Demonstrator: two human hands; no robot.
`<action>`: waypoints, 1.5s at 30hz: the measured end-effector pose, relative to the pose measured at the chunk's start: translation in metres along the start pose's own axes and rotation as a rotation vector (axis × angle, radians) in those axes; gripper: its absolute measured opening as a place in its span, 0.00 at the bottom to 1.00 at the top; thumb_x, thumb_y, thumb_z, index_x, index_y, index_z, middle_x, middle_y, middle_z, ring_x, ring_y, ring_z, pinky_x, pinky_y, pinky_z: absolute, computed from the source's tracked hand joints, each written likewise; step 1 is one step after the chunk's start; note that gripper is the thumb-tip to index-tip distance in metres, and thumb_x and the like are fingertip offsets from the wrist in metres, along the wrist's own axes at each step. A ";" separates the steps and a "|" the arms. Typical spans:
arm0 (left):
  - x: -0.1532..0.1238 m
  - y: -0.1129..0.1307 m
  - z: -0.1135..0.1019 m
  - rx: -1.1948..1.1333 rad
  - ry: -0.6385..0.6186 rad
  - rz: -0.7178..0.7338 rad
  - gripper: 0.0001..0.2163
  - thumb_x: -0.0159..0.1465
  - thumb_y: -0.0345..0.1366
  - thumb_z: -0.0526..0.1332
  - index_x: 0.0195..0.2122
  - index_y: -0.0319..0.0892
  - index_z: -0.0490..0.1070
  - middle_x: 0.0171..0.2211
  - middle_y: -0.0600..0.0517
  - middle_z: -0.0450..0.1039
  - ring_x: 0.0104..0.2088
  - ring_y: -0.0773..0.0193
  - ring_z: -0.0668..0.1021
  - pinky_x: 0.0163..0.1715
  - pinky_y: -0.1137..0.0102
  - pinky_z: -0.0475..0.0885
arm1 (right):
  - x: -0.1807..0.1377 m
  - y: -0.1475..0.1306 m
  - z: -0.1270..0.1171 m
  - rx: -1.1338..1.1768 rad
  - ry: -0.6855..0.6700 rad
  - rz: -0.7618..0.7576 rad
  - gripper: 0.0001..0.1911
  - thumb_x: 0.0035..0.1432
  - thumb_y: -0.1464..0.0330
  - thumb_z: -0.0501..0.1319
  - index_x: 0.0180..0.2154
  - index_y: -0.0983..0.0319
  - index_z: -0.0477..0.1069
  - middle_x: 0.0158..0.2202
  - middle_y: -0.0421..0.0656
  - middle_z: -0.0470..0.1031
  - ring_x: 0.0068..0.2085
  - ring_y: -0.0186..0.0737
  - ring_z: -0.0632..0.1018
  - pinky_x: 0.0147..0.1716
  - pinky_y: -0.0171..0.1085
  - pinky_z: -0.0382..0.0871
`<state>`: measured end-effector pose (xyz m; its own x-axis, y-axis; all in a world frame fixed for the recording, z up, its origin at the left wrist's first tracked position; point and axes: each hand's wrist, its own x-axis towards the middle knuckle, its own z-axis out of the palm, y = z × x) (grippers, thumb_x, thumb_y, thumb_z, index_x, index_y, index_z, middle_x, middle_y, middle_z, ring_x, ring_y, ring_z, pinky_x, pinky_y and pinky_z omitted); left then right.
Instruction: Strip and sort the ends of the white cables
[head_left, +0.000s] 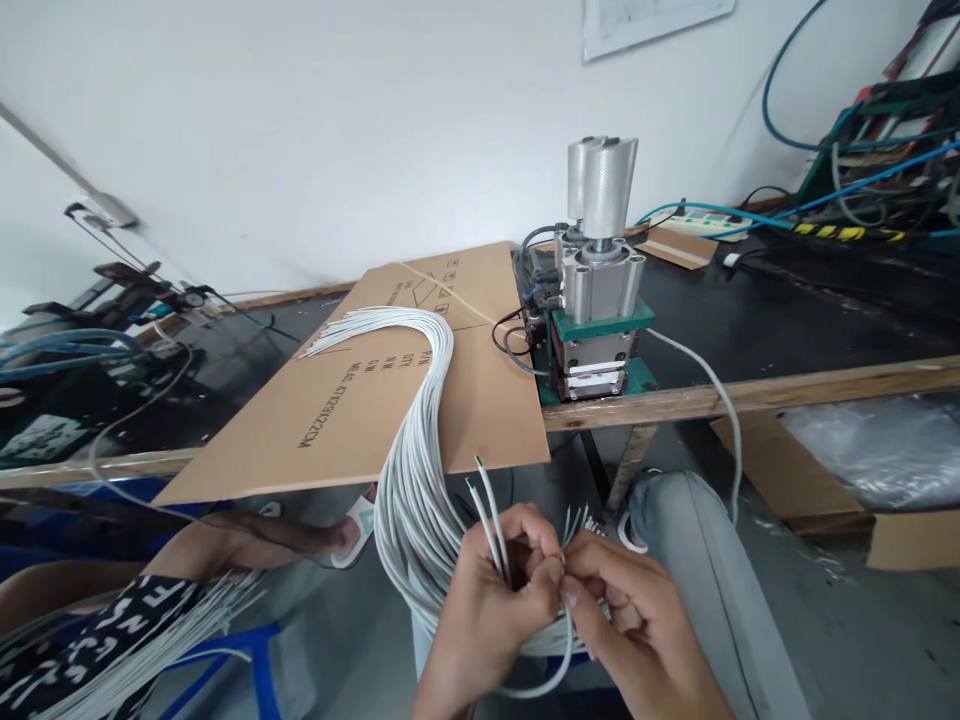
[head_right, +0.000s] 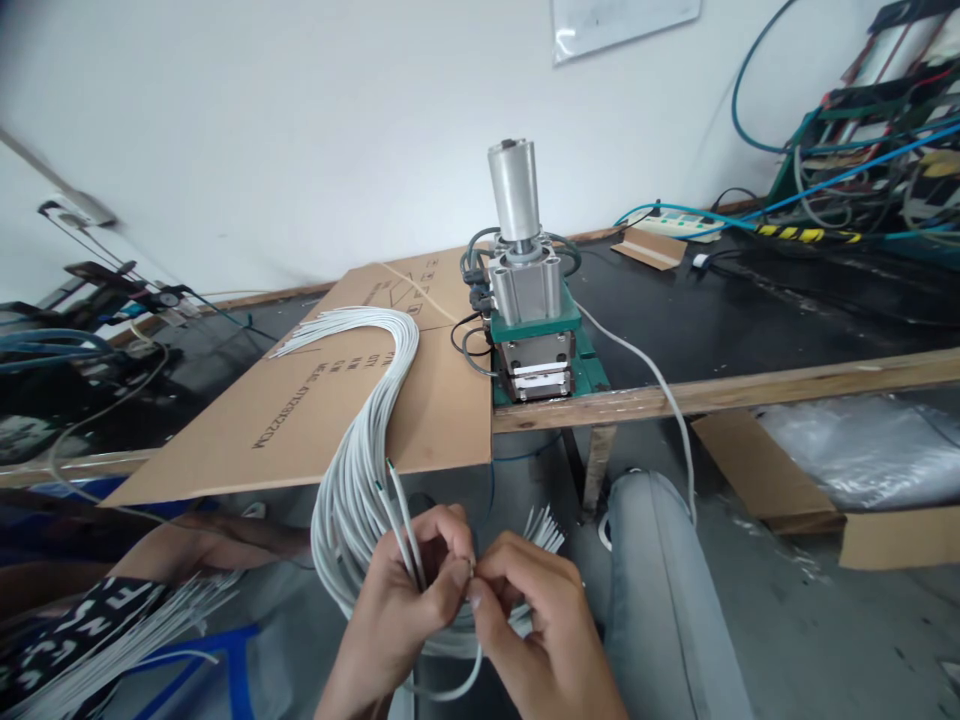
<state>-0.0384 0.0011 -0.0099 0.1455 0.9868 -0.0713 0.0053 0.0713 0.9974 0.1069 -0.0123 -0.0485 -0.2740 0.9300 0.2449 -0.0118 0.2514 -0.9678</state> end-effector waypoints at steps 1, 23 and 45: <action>-0.001 0.000 0.000 0.003 0.005 0.004 0.05 0.56 0.32 0.61 0.25 0.43 0.65 0.21 0.61 0.58 0.20 0.73 0.58 0.20 0.76 0.54 | 0.000 0.000 0.000 -0.010 0.003 -0.001 0.16 0.70 0.63 0.55 0.29 0.60 0.69 0.26 0.39 0.68 0.28 0.36 0.70 0.28 0.34 0.63; -0.006 -0.015 0.005 -0.023 0.169 0.035 0.10 0.61 0.34 0.63 0.25 0.43 0.64 0.22 0.60 0.58 0.23 0.71 0.59 0.23 0.75 0.56 | -0.003 0.014 0.012 0.019 0.072 -0.024 0.14 0.71 0.65 0.55 0.30 0.59 0.67 0.28 0.40 0.69 0.30 0.37 0.72 0.30 0.34 0.65; -0.001 -0.010 0.001 -0.039 0.031 -0.018 0.09 0.63 0.39 0.63 0.29 0.42 0.66 0.23 0.60 0.58 0.22 0.72 0.59 0.23 0.74 0.55 | 0.000 0.014 0.005 0.151 0.037 0.084 0.17 0.71 0.62 0.56 0.28 0.59 0.68 0.25 0.35 0.62 0.25 0.32 0.64 0.24 0.32 0.59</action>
<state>-0.0378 -0.0009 -0.0201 0.1152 0.9893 -0.0900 -0.0308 0.0941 0.9951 0.1016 -0.0102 -0.0620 -0.2444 0.9561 0.1616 -0.1353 0.1314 -0.9820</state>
